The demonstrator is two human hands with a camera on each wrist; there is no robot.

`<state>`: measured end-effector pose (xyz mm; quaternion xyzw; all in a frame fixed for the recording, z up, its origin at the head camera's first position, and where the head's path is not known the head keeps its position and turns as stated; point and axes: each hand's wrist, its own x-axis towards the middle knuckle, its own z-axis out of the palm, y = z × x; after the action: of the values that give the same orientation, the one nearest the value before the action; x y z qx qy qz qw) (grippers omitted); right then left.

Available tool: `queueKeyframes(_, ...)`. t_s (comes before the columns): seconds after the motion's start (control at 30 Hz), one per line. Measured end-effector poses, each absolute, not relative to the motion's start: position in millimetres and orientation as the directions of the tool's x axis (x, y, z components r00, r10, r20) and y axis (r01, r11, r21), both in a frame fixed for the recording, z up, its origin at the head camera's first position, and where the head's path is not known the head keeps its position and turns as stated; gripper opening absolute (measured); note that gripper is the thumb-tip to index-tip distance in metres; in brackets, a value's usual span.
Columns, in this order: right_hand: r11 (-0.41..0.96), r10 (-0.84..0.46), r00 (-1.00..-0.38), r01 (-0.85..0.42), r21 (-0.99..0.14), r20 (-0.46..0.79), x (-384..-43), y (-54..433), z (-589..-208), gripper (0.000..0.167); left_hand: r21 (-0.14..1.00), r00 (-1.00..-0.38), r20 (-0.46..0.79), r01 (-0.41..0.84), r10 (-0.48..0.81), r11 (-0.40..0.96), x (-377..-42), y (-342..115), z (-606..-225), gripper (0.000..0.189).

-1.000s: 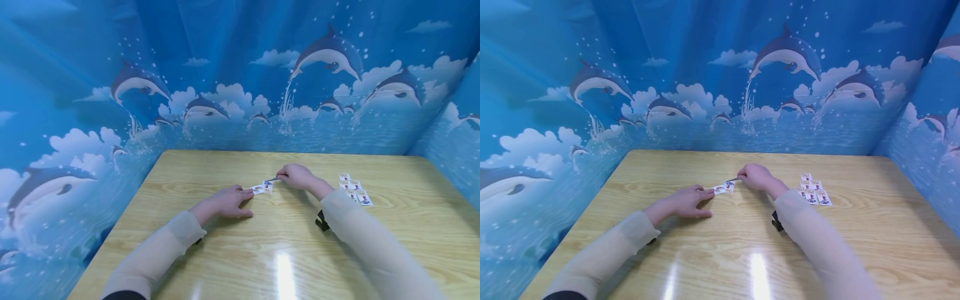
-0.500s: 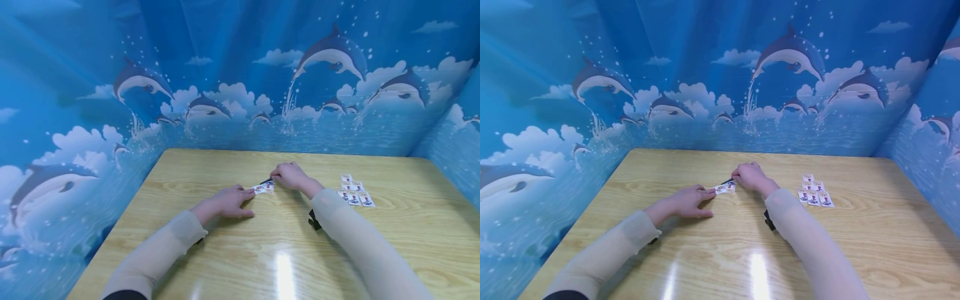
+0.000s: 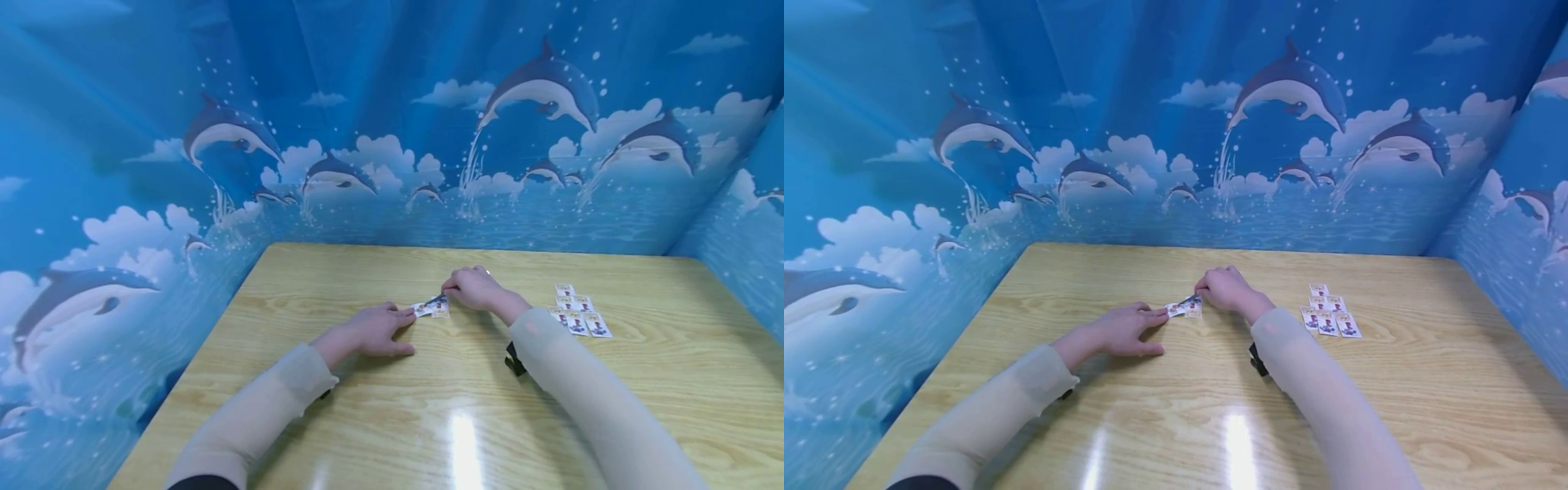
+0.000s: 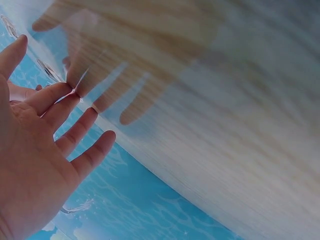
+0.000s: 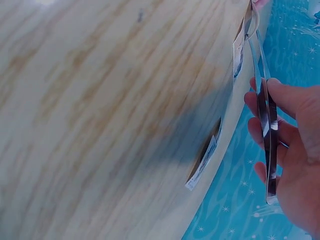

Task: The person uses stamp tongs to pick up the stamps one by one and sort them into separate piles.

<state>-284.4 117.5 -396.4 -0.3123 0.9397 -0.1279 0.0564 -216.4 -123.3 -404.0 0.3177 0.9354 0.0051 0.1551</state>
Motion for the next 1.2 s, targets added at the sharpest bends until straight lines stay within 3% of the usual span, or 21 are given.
queueKeyframes(0.43, 0.753, -0.633, -0.768, -0.583, -0.305, -0.097, -284, 112, -389, 0.023, 0.136, -0.740, -0.259, 0.608, 0.620, 0.782, -214, -124, -404, 0.075)
queueKeyframes(0.97, 0.731, -0.633, -0.774, -0.612, -0.302, 0.034, -277, 113, -386, 0.019, 0.177, -0.739, -0.259, 0.597, 0.622, 0.783, -215, -126, -401, 0.076)
queueKeyframes(1.2, 0.708, -0.643, -0.763, -0.624, -0.330, 0.064, -258, 127, -381, 0.016, 0.173, -0.699, -0.222, 0.658, 0.680, 0.733, -200, -126, -395, 0.076)
